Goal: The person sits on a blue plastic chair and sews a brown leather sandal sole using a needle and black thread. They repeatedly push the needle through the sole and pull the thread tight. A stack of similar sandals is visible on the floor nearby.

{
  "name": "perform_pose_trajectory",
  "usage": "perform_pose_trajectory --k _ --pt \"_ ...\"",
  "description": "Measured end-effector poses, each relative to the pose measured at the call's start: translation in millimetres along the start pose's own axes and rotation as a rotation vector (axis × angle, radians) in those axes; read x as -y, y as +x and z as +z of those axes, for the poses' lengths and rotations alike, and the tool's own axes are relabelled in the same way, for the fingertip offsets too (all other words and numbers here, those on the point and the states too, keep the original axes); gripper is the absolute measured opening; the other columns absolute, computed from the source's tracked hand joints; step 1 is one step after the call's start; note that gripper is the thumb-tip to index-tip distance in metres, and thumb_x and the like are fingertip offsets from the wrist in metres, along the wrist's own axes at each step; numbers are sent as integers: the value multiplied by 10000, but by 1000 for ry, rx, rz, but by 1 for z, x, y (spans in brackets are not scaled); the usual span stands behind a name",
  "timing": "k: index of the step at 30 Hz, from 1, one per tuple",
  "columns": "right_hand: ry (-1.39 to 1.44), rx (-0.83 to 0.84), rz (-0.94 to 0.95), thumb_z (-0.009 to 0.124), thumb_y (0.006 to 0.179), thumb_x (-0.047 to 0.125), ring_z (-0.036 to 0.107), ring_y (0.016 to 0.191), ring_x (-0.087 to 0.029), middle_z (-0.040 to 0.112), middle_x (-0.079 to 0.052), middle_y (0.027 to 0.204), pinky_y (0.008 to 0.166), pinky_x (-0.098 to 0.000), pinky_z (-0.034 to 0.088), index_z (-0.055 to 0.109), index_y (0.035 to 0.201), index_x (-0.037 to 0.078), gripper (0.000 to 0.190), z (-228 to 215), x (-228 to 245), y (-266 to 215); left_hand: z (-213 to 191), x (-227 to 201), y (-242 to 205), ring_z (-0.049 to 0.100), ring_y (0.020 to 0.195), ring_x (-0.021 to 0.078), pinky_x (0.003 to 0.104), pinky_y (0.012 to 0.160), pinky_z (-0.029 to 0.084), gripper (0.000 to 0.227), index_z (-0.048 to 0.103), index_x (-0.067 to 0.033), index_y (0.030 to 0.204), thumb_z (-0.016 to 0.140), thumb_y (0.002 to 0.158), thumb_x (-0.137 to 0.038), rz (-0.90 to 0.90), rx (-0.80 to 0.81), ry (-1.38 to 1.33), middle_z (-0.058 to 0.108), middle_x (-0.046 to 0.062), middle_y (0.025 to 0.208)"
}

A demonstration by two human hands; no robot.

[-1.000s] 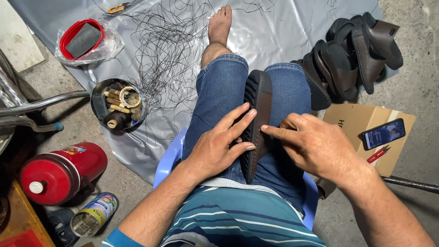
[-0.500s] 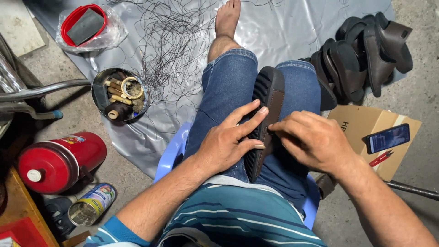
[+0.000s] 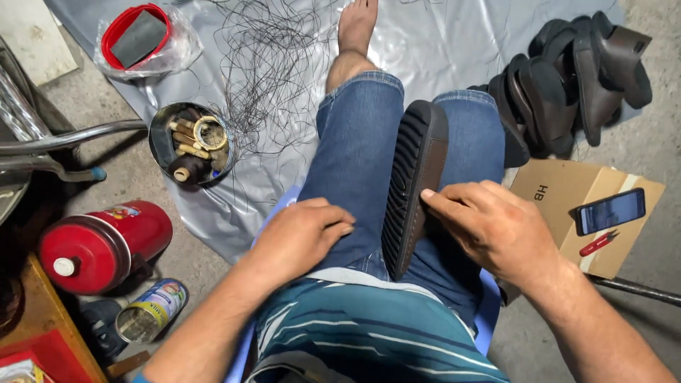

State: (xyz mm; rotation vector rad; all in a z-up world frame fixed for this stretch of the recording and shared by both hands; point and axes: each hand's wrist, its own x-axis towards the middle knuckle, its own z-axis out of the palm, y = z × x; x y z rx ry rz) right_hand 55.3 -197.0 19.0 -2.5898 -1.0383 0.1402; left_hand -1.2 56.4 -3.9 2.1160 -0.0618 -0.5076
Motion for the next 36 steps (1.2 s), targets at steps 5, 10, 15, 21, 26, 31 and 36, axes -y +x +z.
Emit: perform_pose_trajectory --k 5,10,15,21,26,31,36 --pt "-11 25 -74 563 822 159 590 717 -154 620 20 893 622 -256 503 658 1023 222 231 0 -7 3 -16 -21 3 643 884 195 232 563 559 106 692 -122 833 656 739 -155 64 181 -515 623 106 1087" --pt "26 64 -36 558 823 158 580 723 -173 611 0 906 634 -281 499 646 1063 210 261 1 -7 3 14 -23 27 649 562 193 277 425 534 135 664 -58 930 598 813 -49 114 3 -590 631 135 825" --pt "40 85 -12 551 833 186 575 731 -160 598 18 915 627 -267 486 639 1073 230 259 3 -8 2 13 -35 37 665 667 283 404 523 532 341 433 -148 1137 543 815 -129 112 77 31 639 46 778" --pt "-29 366 26 528 825 245 543 747 -171 502 9 914 517 -307 499 488 1211 275 389 -11 -10 2 -4 -61 36 591 583 397 518 469 492 549 375 -262 1315 416 806 -60 143 250 301 474 102 797" --pt "-343 867 470 482 811 402 546 719 -123 454 66 824 515 -317 513 228 1334 626 623 -65 -17 12 -2 -53 34 588 688 335 520 475 482 494 407 -382 1323 460 858 -222 47 251 353 455 46 917" --pt "-192 590 251 500 810 283 529 765 -149 447 35 889 376 -329 509 299 1366 446 613 -54 -23 -5 17 -57 40 616 752 260 486 437 512 495 498 -256 1243 601 791 -428 164 35 198 451 24 1004" --pt "113 478 352 548 758 375 598 750 -196 600 1 818 589 -356 457 361 1359 392 630 -42 -19 -4 32 -44 44 589 761 165 354 523 454 161 661 -260 973 592 835 -306 268 -81 113 501 -22 874"
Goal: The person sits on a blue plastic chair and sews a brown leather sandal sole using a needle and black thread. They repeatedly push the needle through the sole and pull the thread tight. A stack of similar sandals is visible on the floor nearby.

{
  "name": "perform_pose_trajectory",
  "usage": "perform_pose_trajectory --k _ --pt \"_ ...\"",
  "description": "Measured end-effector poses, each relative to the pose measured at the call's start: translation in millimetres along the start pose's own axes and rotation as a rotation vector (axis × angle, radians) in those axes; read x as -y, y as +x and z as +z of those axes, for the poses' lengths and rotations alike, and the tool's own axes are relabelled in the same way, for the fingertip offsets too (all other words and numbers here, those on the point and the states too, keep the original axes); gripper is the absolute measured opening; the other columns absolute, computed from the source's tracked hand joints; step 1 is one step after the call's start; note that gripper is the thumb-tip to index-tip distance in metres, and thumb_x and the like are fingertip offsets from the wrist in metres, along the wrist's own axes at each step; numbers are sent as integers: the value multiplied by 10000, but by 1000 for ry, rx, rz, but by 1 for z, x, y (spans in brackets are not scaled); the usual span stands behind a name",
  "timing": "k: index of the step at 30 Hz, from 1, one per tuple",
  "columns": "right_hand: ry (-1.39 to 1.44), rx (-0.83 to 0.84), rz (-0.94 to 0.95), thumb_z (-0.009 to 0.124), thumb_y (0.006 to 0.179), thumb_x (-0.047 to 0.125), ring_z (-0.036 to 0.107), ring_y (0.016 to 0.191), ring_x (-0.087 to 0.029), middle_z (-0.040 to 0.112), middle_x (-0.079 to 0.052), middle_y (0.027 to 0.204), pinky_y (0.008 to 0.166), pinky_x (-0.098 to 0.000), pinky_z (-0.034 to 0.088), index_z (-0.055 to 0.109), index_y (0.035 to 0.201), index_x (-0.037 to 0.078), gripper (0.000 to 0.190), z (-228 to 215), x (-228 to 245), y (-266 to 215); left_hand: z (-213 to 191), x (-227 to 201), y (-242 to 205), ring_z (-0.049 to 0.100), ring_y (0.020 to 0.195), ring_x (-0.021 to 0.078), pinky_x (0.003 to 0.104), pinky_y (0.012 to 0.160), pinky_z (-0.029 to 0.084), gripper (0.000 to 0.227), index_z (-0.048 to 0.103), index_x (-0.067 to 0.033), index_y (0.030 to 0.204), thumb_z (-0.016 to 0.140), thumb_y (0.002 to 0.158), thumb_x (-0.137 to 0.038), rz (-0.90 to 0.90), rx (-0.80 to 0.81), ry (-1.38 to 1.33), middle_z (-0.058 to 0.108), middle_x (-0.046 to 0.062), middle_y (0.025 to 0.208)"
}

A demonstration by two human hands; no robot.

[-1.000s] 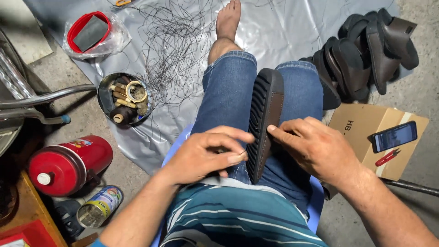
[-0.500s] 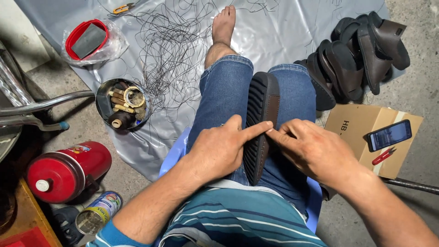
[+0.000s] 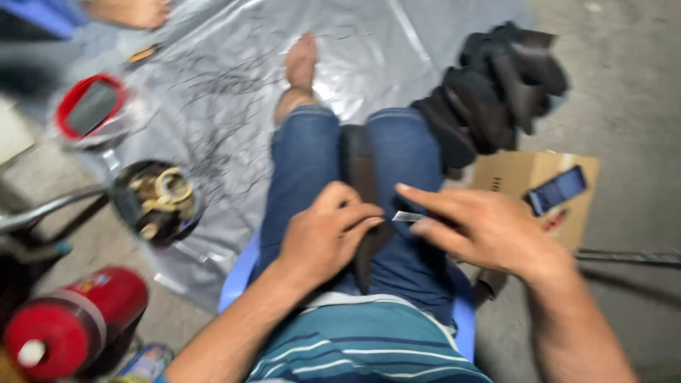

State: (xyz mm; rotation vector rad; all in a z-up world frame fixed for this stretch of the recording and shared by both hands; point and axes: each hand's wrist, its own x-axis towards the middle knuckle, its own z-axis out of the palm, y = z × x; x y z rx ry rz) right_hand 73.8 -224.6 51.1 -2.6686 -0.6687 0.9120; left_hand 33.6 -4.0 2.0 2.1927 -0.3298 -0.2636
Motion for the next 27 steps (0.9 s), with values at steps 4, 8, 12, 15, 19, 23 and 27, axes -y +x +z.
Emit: perform_pose_trajectory --k 4,8,12,15,19,23,27 --pt "586 -286 -51 673 759 330 588 647 -44 703 44 923 681 -214 475 620 1120 168 399 43 12 17 4 0 -2 585 780 107 255 669 459 157 711 -226 931 614 820 -279 -35 -50 -69 556 -26 848" --pt "728 -528 -35 645 794 192 657 755 -60 707 13 826 688 -178 492 688 828 112 97 50 27 25 7 -1 -1 536 694 74 191 656 432 134 729 -165 901 677 777 -160 -117 -134 -257 532 -31 734" --pt "991 -407 -43 628 820 200 547 564 -30 627 18 661 523 -166 425 662 837 102 105 46 36 26 9 9 -4 550 774 85 187 738 430 129 711 -153 908 677 784 -150 -215 -217 -324 557 -4 817" --pt "1100 -161 -122 591 848 237 540 456 -80 582 -23 510 442 -212 436 633 770 88 173 37 43 23 13 15 -8 576 790 172 267 739 461 134 692 -133 912 644 794 -95 -60 -262 -334 557 36 828" --pt "116 -543 -236 506 902 317 535 562 -243 497 -25 639 426 -406 406 528 674 124 299 23 34 13 14 10 -24 556 933 237 325 814 471 103 659 -126 895 615 814 -170 127 -214 -107 511 134 996" --pt "-48 -235 -76 511 871 333 575 607 -265 489 -62 839 323 -433 480 601 1074 93 326 30 40 10 26 9 -34 597 839 197 344 509 528 126 656 -189 924 628 805 -221 91 -188 35 522 92 1111" --pt "86 -173 -26 509 847 276 555 622 -294 498 -52 762 405 -455 430 563 769 126 177 42 31 15 29 9 -36 608 872 196 355 491 531 115 664 -217 908 628 798 -222 17 -209 -17 500 95 1159"
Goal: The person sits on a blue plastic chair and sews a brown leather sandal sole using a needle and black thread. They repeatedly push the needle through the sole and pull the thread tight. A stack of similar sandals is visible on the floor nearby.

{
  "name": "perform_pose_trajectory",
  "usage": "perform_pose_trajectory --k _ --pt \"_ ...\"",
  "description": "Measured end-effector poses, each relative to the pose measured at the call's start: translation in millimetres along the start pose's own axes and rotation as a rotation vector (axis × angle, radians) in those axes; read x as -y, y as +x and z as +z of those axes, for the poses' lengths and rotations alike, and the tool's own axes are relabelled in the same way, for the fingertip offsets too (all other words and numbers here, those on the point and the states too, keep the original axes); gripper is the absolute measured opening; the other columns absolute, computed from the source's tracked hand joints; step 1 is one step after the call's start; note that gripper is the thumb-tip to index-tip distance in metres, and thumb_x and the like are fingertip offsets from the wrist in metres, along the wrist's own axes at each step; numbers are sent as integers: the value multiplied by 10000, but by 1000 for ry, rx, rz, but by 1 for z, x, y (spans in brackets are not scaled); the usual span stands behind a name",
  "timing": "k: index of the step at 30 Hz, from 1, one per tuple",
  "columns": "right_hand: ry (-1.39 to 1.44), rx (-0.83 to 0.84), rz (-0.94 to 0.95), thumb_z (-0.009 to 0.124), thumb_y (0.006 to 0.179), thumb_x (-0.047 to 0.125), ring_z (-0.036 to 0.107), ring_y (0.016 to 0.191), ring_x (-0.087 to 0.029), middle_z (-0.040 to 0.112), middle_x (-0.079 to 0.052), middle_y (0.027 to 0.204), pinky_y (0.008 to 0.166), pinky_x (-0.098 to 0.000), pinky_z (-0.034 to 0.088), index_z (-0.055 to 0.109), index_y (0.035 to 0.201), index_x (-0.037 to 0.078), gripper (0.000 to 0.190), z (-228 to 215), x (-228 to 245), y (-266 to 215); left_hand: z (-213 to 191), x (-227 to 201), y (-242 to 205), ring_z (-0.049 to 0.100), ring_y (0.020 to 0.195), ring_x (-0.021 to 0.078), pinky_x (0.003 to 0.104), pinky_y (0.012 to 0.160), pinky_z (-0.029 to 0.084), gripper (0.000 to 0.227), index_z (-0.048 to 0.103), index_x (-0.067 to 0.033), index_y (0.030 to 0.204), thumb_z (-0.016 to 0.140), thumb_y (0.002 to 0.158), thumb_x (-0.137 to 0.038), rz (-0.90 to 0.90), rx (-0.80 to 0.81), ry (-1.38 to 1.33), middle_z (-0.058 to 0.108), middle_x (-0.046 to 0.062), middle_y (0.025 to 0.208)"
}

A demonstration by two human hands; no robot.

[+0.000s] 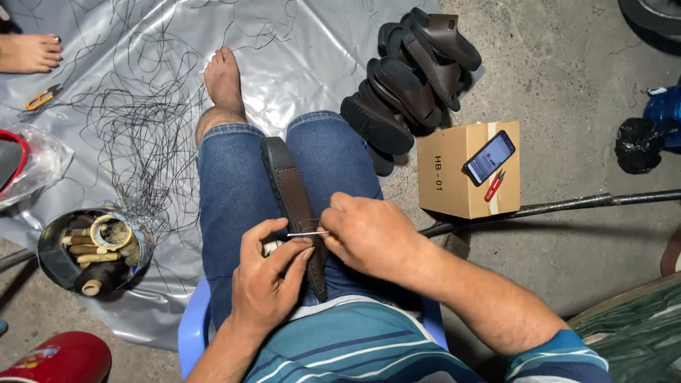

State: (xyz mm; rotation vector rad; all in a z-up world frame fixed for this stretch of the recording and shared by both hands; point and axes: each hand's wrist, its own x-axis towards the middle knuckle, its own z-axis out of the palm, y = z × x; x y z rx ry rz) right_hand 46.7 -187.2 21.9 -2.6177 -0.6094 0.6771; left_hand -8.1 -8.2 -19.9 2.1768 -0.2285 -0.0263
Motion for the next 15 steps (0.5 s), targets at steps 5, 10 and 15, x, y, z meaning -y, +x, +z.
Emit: perform_pose_trajectory --k 5,10,15 --pt "849 107 138 651 783 194 614 747 -38 704 28 794 721 -193 490 690 809 119 88 -26 -32 5 0 2 1 603 870 184 331 491 539 113 660 -227 907 646 795 -220 13 -20 -24 499 88 1153" --pt "1541 -1405 630 642 705 200 305 401 -23 454 40 615 329 -157 213 557 732 152 102 -90 -75 1 -6 -1 3 601 811 178 302 548 489 110 666 -210 921 639 814 -199 36 -35 -36 513 110 1171" --pt "259 -838 -117 591 903 144 447 746 -216 513 -165 989 661 -324 373 525 1119 -5 271 -43 -46 -7 -26 -2 6 595 712 185 338 501 493 131 643 -209 939 607 817 -179 16 68 -51 501 87 1190"
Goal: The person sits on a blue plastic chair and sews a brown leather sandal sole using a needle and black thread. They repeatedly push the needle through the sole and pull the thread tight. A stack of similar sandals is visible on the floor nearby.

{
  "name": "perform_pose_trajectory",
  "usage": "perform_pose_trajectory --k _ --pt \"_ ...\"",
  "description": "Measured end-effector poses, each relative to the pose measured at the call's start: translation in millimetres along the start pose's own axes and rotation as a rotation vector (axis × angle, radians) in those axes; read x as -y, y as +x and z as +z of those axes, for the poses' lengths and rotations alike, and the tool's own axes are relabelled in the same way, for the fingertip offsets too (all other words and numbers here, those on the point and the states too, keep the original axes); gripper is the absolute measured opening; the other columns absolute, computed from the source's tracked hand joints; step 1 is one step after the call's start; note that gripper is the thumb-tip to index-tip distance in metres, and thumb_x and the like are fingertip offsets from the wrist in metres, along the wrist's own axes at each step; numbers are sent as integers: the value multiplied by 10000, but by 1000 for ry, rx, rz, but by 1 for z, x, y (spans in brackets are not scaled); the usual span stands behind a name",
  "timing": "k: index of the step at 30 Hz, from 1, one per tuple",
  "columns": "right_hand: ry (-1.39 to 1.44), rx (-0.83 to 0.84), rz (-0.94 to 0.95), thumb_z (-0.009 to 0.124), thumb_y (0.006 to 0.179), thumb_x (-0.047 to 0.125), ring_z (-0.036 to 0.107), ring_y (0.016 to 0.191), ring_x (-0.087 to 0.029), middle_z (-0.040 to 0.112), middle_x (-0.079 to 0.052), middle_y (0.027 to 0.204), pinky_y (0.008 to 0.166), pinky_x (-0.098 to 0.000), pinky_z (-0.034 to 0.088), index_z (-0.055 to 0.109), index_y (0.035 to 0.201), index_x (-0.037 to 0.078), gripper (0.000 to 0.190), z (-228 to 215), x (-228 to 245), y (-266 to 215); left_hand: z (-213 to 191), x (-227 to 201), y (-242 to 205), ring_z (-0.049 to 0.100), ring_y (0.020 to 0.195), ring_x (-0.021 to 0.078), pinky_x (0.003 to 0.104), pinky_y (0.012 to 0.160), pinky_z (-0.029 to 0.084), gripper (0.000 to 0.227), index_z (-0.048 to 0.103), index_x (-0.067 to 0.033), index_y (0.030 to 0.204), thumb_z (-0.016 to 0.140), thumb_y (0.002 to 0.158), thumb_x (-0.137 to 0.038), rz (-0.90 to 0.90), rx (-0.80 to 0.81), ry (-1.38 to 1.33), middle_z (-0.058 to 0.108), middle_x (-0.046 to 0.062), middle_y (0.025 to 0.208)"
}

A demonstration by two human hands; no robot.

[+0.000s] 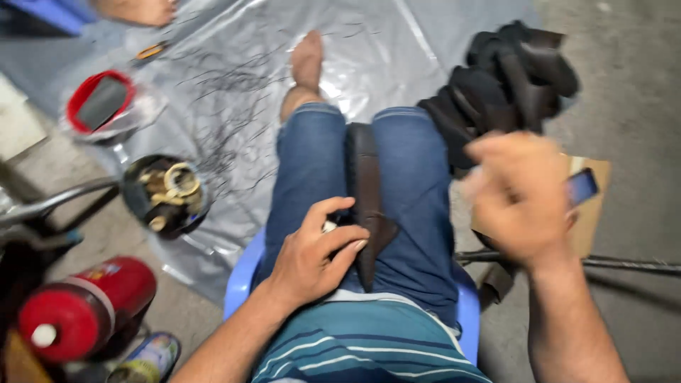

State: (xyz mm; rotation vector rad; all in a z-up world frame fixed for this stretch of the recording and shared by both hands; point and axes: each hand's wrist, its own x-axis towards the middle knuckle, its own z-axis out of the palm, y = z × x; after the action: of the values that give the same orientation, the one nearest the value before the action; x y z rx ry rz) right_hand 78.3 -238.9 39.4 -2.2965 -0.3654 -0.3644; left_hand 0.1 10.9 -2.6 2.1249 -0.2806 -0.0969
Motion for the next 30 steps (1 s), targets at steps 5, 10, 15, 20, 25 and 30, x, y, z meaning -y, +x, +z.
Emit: perform_pose_trajectory --k 5,10,15,20,25,30 --pt "-200 571 -182 628 817 252 579 976 -253 535 -66 1160 695 -403 520 621 1035 186 228 36 5 -29 -10 0 4 583 1030 232 396 618 558 324 486 -144 1194 491 886 -247 -56 71 41 513 67 1172" --pt "212 513 110 652 762 98 599 542 -279 625 -73 587 530 -358 478 705 833 145 100 47 25 -6 -17 2 4 635 803 351 450 601 532 241 621 -147 1077 507 867 -177 -107 220 197 581 78 1068" --pt "329 492 287 710 688 81 498 459 -126 553 -34 478 440 -267 425 725 786 140 116 59 14 -1 -57 -19 7 558 1105 373 427 922 453 175 680 -96 899 537 879 -194 167 308 -693 555 206 1199" --pt "345 483 366 732 677 93 489 499 -88 558 -6 490 441 -243 416 734 810 121 136 62 6 1 -36 -6 8 566 1061 244 380 799 536 246 644 -39 1053 645 818 -113 -36 234 -945 543 198 1249" --pt "466 529 391 716 650 39 461 452 -87 534 -27 434 428 -224 403 732 782 72 137 60 -1 -14 -1 19 2 630 606 248 364 496 494 392 584 -239 1188 648 812 -330 -98 29 -112 619 35 686" --pt "412 536 325 719 655 79 489 443 -77 559 -31 438 411 -233 395 735 775 108 124 53 6 -13 -14 23 11 597 651 372 446 516 475 368 586 -229 1189 519 850 -101 -17 140 -63 577 112 687"
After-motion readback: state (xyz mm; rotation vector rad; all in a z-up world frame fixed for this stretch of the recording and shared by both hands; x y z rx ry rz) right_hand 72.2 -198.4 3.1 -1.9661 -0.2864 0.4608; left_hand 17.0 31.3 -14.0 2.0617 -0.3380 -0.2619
